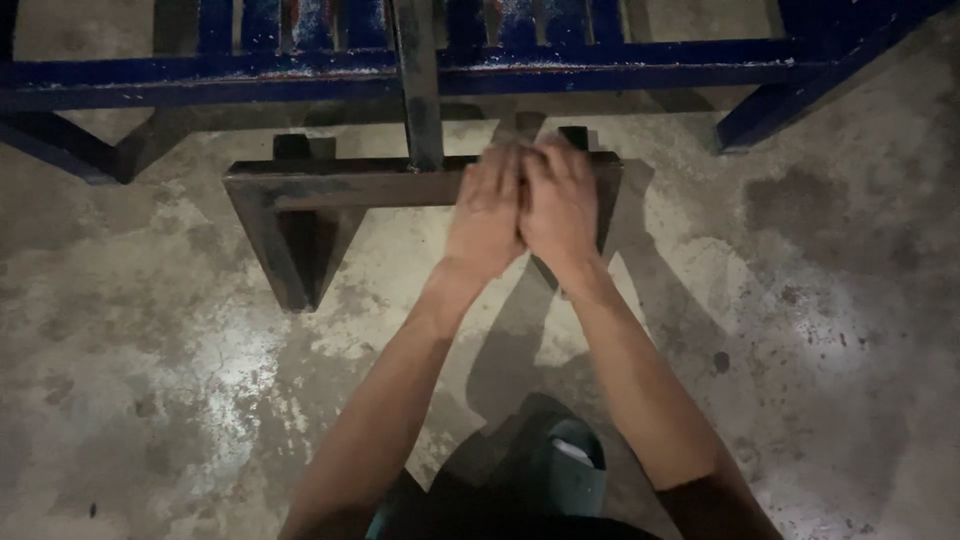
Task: Sanding the surface of a metal gym equipment frame using sandpaper.
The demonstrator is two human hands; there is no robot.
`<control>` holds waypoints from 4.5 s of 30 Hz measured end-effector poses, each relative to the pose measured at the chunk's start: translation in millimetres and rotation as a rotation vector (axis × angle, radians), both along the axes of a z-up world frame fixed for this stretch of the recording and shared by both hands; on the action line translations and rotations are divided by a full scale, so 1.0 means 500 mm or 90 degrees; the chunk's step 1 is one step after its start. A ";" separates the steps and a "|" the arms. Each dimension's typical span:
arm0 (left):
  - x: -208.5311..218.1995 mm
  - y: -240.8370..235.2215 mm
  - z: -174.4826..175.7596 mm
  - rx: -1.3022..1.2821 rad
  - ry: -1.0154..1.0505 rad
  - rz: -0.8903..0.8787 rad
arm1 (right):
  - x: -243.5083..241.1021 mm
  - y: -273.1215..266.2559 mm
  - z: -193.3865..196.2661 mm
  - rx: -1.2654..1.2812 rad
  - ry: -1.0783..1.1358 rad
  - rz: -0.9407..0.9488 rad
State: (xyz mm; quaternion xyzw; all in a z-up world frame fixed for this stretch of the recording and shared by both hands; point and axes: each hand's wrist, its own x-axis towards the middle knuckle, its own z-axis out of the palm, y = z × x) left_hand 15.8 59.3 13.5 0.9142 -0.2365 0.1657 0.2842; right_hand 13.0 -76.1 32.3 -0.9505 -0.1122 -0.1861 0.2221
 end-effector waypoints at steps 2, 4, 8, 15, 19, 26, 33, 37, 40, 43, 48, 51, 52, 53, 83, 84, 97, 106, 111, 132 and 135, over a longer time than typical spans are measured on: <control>0.002 -0.030 0.006 0.028 0.032 -0.033 | -0.016 -0.025 -0.012 -0.023 -0.042 -0.043; 0.003 -0.052 0.003 0.056 0.064 -0.065 | -0.028 -0.044 -0.025 -0.047 -0.084 -0.086; -0.008 -0.057 -0.013 0.022 -0.006 -0.088 | -0.041 -0.049 -0.032 -0.029 -0.102 -0.064; -0.030 0.019 -0.001 -0.004 -0.028 -0.009 | -0.039 0.016 -0.053 0.063 -0.026 0.013; -0.044 0.076 0.002 0.014 -0.057 0.031 | -0.036 0.071 -0.049 0.075 -0.012 0.070; -0.078 0.150 -0.004 -0.086 -0.059 0.105 | -0.069 0.149 -0.073 0.143 -0.053 0.142; -0.098 0.182 0.041 -0.189 -0.182 0.128 | -0.090 0.182 0.004 0.288 -0.035 0.196; -0.091 0.217 -0.023 -0.189 -0.169 0.146 | -0.065 0.196 -0.026 0.113 -0.027 0.200; -0.085 0.234 -0.077 -0.135 -0.048 0.135 | -0.072 0.212 -0.049 -0.071 -0.027 0.172; -0.090 0.247 -0.077 -0.110 -0.015 0.120 | -0.066 0.235 -0.085 -0.034 0.036 0.176; -0.063 0.288 -0.083 -0.084 -0.012 0.135 | -0.013 0.282 -0.081 -0.007 -0.038 0.283; -0.062 0.311 -0.087 -0.122 -0.102 0.184 | 0.001 0.304 -0.074 -0.031 -0.057 0.327; -0.060 0.303 -0.077 -0.122 -0.100 0.187 | 0.004 0.299 -0.070 -0.030 -0.055 0.329; -0.057 0.297 -0.066 -0.114 -0.062 0.212 | 0.007 0.295 -0.065 -0.044 -0.058 0.287; 0.018 0.473 -0.013 -0.091 -0.011 0.155 | 0.101 0.473 -0.019 -0.001 0.072 0.236; 0.012 0.489 -0.014 -0.150 0.036 0.193 | 0.112 0.489 -0.034 -0.008 0.067 0.307; -0.183 0.556 -0.169 -0.283 0.055 0.338 | -0.069 0.546 -0.204 -0.108 0.032 0.474; -0.132 0.521 -0.098 -0.244 -0.027 0.387 | -0.034 0.530 -0.114 -0.063 -0.032 0.437; -0.152 0.523 -0.135 -0.257 -0.021 0.383 | -0.068 0.505 -0.128 -0.062 0.004 0.441; -0.219 0.466 -0.079 -0.275 0.072 0.338 | -0.124 0.435 -0.162 0.186 0.067 0.428; -0.199 0.433 -0.040 -0.319 0.010 0.319 | -0.114 0.417 -0.129 0.228 0.002 0.391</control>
